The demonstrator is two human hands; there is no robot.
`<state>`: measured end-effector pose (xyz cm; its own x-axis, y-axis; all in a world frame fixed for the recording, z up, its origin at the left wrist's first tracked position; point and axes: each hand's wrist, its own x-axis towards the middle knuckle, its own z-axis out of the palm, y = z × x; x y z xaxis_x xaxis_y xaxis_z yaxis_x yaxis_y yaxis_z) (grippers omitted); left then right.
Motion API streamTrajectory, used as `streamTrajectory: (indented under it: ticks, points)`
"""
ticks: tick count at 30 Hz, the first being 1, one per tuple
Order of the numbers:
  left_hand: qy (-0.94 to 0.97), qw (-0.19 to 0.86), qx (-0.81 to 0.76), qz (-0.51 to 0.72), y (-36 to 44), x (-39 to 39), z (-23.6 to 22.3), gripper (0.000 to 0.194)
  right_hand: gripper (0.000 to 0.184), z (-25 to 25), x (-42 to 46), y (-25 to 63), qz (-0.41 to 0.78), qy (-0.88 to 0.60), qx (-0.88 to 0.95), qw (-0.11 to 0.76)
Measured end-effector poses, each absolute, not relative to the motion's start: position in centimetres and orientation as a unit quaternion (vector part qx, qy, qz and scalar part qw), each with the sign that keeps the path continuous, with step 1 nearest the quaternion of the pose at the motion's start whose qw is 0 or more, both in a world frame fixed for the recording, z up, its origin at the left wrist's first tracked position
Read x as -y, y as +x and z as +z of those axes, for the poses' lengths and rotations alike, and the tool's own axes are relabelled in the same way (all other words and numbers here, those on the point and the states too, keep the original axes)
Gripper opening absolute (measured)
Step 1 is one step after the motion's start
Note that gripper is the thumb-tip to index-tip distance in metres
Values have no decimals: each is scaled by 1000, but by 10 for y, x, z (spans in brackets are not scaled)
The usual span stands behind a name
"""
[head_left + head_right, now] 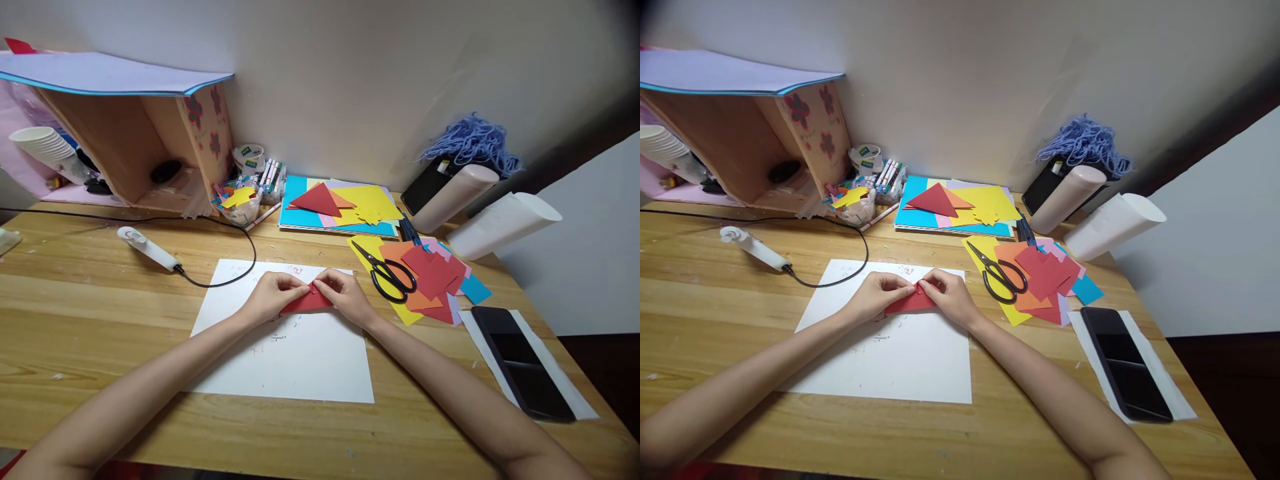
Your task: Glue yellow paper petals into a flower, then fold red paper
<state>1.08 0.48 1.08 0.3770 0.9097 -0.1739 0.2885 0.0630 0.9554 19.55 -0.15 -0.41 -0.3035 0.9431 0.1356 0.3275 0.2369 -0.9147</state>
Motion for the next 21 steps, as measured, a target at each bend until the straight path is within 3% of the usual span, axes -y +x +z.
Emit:
streamTrajectory:
  ticks: [21]
  points:
    - [641,520,-479,297,17,1,6,25,21,-5,3,192,413,-455,708,348]
